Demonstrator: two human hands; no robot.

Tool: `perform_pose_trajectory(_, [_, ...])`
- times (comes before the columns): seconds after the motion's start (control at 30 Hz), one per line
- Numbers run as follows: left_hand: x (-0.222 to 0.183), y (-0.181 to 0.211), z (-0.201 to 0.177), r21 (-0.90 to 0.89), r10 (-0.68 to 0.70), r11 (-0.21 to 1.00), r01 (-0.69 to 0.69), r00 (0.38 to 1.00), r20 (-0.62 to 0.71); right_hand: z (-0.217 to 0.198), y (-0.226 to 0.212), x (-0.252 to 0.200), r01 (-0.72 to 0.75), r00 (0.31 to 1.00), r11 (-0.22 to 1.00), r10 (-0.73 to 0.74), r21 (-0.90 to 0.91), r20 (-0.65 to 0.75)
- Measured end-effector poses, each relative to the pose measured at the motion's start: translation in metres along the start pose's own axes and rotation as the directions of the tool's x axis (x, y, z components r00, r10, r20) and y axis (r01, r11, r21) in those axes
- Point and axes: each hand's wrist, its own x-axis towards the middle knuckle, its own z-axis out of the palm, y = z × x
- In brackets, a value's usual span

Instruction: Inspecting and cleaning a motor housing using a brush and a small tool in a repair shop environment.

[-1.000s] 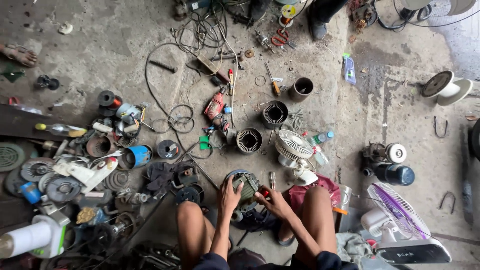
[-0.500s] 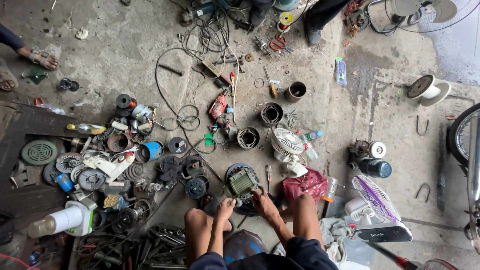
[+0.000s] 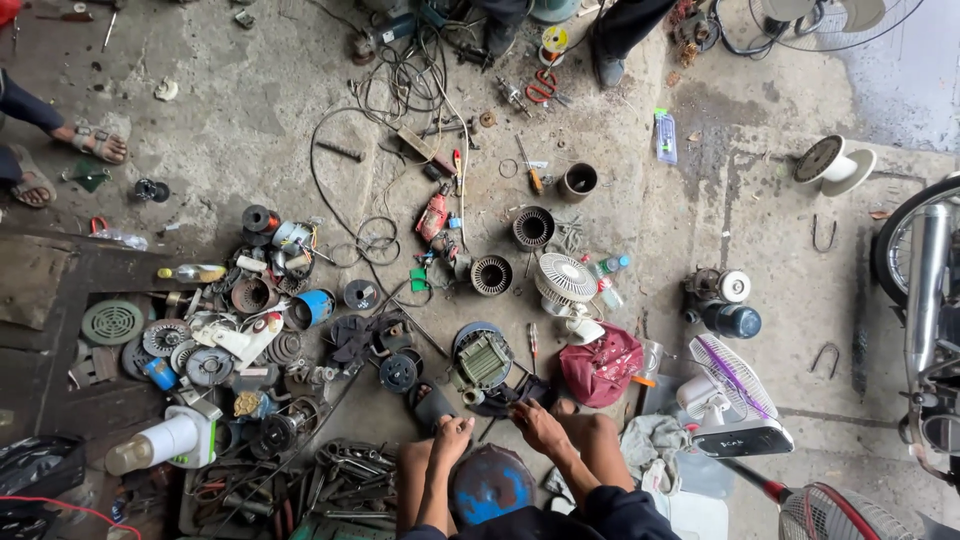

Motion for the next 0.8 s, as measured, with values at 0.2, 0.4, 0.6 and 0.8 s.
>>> perform_pose_trajectory(0.2, [-0.009,0.027,-0.007,0.012,-0.123,0.992,0.122,0.988,0.095,-0.025,-0.022,0.0,-0.032,0.999,0.999,0.033,0.037,-0.019])
perform_pose_trajectory(0.4, [0.0,0.035,-0.002,0.079,-0.159,0.985,0.152,0.982,0.102,-0.017,-0.008,0.013,0.064,0.994,0.996,-0.059,0.056,-0.089])
perform_pose_trajectory(0.6, [-0.001,0.032,-0.01,0.076,-0.163,0.985,0.155,0.981,0.106,-0.03,-0.019,0.012,-0.003,1.0,0.994,0.005,0.112,-0.019])
perform_pose_trajectory(0.8, [0.002,0.033,-0.015,0.06,-0.166,0.985,0.16,0.98,0.11,-0.027,-0.014,0.02,-0.009,1.0,0.991,0.008,0.137,0.004])
